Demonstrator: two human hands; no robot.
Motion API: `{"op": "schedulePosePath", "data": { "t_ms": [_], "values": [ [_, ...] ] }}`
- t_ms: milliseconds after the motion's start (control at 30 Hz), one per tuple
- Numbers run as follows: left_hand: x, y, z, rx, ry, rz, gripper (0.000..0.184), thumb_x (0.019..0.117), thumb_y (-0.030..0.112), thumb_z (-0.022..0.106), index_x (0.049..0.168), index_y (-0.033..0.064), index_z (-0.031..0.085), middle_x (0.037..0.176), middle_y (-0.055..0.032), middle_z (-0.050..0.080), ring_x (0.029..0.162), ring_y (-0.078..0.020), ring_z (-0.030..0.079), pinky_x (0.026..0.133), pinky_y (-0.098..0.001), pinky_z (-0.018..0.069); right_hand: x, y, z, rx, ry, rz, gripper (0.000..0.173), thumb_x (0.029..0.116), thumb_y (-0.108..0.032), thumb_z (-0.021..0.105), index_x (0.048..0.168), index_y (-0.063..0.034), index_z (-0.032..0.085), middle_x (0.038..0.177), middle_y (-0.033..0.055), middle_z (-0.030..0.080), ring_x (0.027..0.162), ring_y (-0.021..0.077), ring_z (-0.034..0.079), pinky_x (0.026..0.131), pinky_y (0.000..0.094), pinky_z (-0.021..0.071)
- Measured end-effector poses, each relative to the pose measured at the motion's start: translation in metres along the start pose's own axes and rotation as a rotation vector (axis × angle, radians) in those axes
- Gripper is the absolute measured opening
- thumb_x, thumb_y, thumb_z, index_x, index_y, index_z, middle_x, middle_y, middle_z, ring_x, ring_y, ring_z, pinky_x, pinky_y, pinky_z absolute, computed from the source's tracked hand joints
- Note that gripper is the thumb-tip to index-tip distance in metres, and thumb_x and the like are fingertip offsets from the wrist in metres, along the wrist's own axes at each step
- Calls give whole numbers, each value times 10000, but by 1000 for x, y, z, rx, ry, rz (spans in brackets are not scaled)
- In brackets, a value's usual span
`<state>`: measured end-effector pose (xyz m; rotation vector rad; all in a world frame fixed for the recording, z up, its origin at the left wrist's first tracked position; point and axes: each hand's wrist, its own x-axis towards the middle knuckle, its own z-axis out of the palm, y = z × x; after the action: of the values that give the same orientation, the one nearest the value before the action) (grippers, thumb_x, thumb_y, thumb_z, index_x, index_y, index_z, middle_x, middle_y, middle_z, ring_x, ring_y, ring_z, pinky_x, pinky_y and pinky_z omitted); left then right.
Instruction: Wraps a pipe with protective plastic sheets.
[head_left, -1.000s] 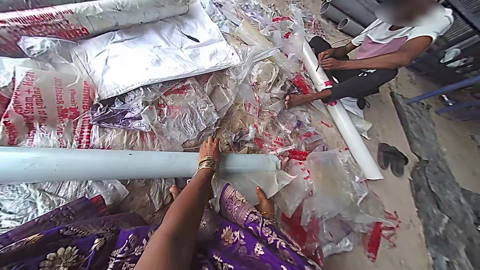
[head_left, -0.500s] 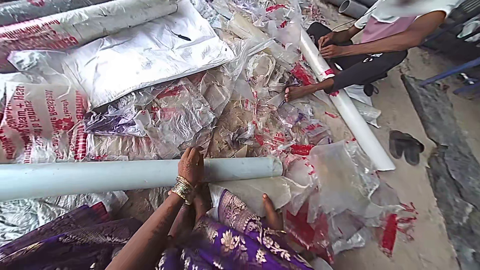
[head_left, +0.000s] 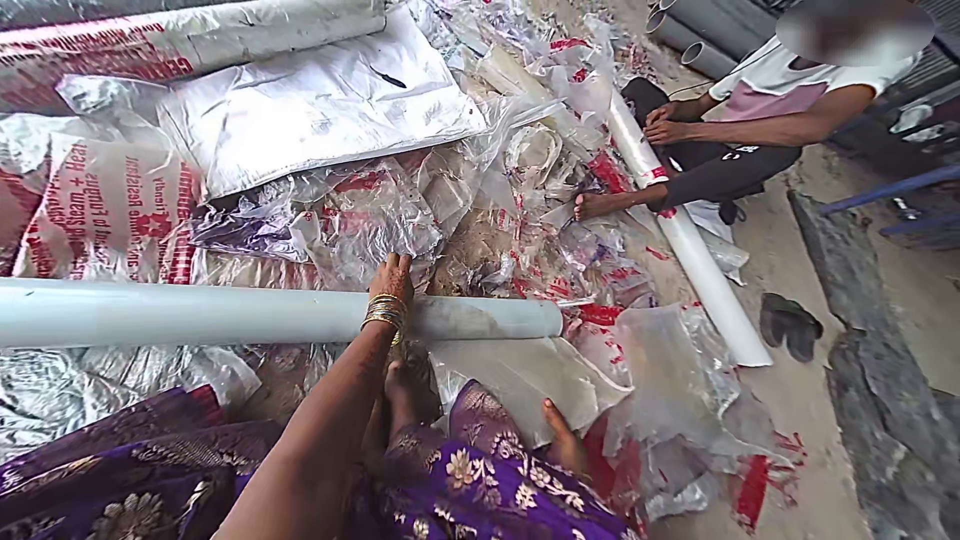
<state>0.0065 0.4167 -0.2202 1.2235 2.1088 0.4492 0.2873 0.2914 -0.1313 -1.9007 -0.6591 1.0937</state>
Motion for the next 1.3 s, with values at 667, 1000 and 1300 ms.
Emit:
{"op": "schedulePosePath", "data": {
  "t_ms": [667, 1000, 1300],
  "values": [
    [-67, -42, 47, -218, 517, 440, 188, 931, 7, 580, 1001, -93, 723, 1001, -298, 707, 905, -450, 728, 780, -536, 603, -24, -35, -22, 18, 53, -41, 156, 1021, -61, 560, 1165, -2, 571, 906, -6, 703, 797, 5, 694, 703, 195, 586],
    [26, -2, -10, -167, 136, 116, 334, 993, 36, 561, 1320, -7, 613, 1335, -303, 592, 1187, -499, 615, 967, -668, 486, -67, -101, -98, 77, 124, -480, 226, 959, 26, 463, 970, -130, 626, 813, -167, 740, 818, -73, 700, 826, 158, 589],
    [-17, -20, 3, -228, 248, 318, 315, 966, 73, 595, 1210, -125, 624, 1109, -347, 664, 1099, -509, 644, 994, -641, 456, -28, -162, -174, -392, 811, -440, 471, 982, -233, 692, 1295, 96, 566, 1130, 142, 645, 979, 50, 623, 894, 244, 502]
  ]
}}
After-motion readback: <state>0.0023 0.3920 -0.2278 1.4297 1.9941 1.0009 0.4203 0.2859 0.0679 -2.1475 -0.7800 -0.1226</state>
